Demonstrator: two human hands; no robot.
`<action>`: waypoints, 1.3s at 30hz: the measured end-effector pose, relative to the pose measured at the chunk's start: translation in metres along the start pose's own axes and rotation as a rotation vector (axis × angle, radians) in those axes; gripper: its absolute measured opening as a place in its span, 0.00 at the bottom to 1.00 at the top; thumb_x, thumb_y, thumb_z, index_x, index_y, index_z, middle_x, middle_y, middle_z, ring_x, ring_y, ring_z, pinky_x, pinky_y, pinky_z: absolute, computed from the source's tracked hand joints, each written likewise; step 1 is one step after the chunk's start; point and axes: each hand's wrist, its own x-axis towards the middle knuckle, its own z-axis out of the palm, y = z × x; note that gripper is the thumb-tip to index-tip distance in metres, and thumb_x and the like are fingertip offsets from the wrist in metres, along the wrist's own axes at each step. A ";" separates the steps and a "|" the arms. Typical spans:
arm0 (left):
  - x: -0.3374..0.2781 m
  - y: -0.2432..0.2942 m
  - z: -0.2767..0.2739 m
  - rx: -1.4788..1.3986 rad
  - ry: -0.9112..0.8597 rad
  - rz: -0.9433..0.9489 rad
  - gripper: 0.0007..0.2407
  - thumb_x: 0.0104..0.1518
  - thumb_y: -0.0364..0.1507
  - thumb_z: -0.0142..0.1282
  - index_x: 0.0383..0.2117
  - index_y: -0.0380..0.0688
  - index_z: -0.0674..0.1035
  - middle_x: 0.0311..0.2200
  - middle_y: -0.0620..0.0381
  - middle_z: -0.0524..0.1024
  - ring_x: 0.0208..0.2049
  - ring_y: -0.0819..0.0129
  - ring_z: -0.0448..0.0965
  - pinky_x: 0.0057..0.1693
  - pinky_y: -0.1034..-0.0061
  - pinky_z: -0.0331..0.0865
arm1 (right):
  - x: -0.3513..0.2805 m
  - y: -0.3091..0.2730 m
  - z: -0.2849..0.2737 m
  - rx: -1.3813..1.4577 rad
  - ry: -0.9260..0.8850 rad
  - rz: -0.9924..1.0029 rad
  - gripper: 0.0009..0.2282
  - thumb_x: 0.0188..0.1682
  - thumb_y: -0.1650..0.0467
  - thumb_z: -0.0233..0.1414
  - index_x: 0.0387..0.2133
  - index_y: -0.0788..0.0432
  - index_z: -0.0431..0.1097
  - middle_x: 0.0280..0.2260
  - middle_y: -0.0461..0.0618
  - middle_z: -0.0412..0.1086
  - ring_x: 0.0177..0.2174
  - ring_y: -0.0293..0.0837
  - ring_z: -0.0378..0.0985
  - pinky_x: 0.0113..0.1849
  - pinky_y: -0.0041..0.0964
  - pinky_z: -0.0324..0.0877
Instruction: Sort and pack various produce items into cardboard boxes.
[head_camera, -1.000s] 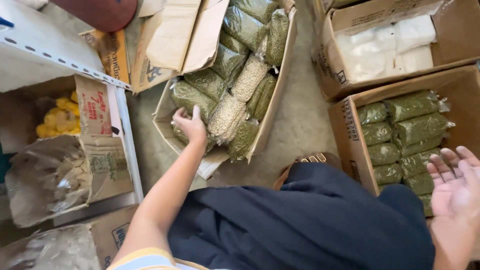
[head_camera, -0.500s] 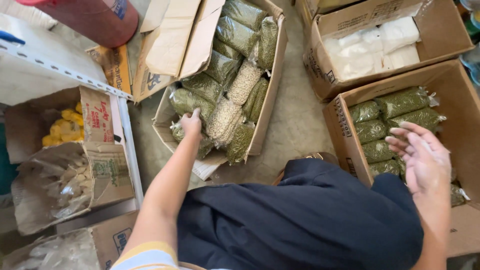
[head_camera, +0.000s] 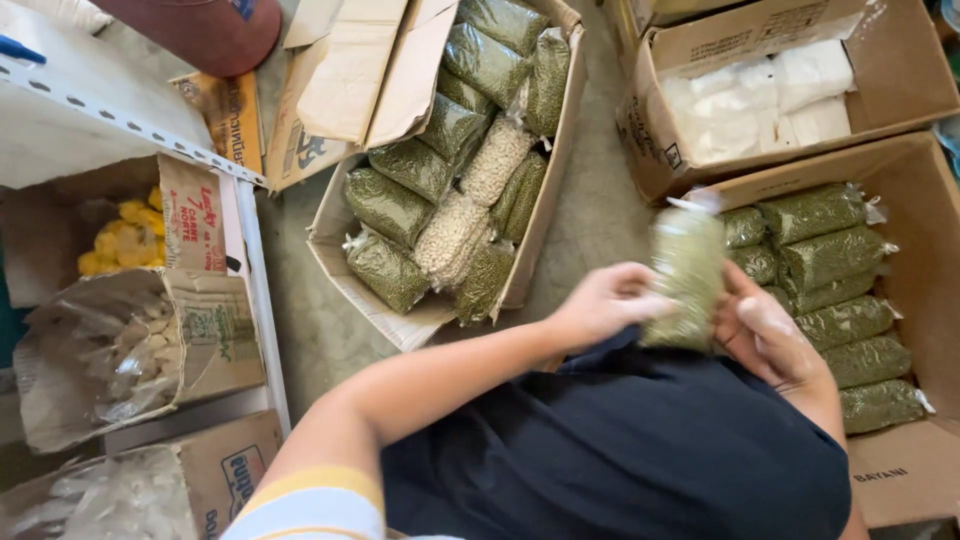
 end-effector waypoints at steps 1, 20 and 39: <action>0.003 -0.004 0.001 0.001 -0.001 -0.002 0.15 0.56 0.28 0.63 0.47 0.36 0.78 0.38 0.56 0.81 0.38 0.72 0.80 0.47 0.76 0.76 | 0.005 0.009 -0.013 0.002 0.001 0.000 0.26 0.48 0.64 0.53 0.61 0.58 0.63 0.54 0.60 0.72 0.50 0.53 0.77 0.50 0.44 0.73; 0.112 -0.098 -0.451 -0.558 1.027 -0.299 0.15 0.56 0.38 0.68 0.43 0.47 0.79 0.34 0.55 0.82 0.32 0.59 0.82 0.35 0.63 0.76 | 0.025 0.027 -0.082 0.235 0.581 -0.341 0.19 0.50 0.72 0.58 0.55 0.63 0.66 0.48 0.50 0.74 0.46 0.45 0.78 0.49 0.41 0.75; 0.169 -0.045 0.100 0.521 -0.301 0.040 0.16 0.58 0.36 0.62 0.47 0.38 0.77 0.38 0.53 0.82 0.38 0.67 0.80 0.48 0.72 0.74 | -0.062 0.102 -0.332 0.433 1.368 -0.068 0.28 0.46 0.66 0.63 0.60 0.50 0.60 0.58 0.50 0.64 0.59 0.54 0.62 0.58 0.63 0.60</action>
